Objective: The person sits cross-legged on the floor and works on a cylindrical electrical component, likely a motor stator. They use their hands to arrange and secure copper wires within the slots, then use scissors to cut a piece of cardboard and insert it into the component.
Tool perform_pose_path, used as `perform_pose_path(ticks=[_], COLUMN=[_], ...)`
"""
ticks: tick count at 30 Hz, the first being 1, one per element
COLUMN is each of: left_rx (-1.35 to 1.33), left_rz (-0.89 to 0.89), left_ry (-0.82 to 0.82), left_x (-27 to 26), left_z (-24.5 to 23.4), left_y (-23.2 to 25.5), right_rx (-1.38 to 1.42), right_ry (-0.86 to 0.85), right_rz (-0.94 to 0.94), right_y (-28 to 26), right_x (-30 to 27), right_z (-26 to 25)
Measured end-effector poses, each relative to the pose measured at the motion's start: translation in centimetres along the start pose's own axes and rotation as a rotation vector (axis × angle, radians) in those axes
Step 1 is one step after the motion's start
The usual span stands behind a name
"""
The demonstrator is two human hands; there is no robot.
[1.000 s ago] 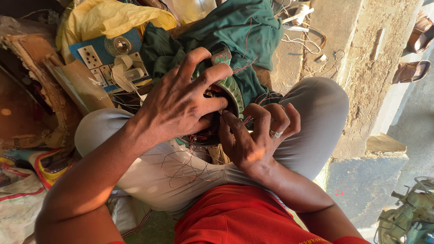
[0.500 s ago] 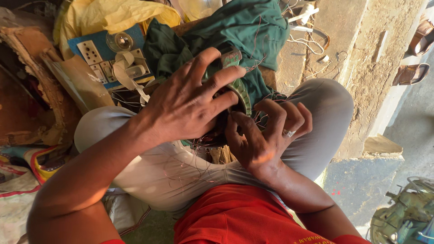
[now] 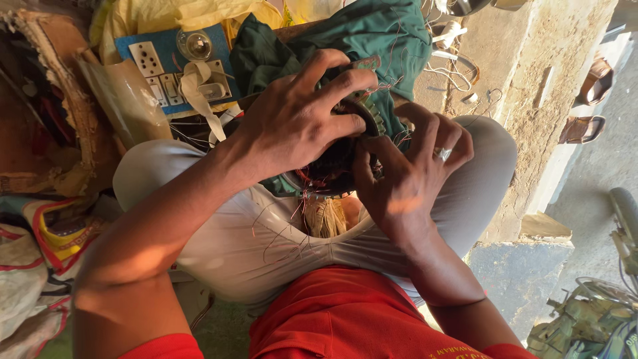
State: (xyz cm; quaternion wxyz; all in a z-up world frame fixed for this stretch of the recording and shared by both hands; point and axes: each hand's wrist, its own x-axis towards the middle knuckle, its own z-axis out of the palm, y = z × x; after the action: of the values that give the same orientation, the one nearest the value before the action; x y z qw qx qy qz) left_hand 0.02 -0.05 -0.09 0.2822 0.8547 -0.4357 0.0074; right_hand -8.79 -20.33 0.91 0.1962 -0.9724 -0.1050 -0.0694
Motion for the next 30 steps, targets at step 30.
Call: perform_pose_path(ticks=[30], left_rx=[0.065], left_rz=[-0.353], left_ry=[0.356], left_x=[-4.5], left_z=[-0.2], left_y=[2.4], right_rx=[0.084], right_ry=[0.236], right_rz=[-0.164], right_y=[1.2], right_x=[0.9], right_z=[2.6])
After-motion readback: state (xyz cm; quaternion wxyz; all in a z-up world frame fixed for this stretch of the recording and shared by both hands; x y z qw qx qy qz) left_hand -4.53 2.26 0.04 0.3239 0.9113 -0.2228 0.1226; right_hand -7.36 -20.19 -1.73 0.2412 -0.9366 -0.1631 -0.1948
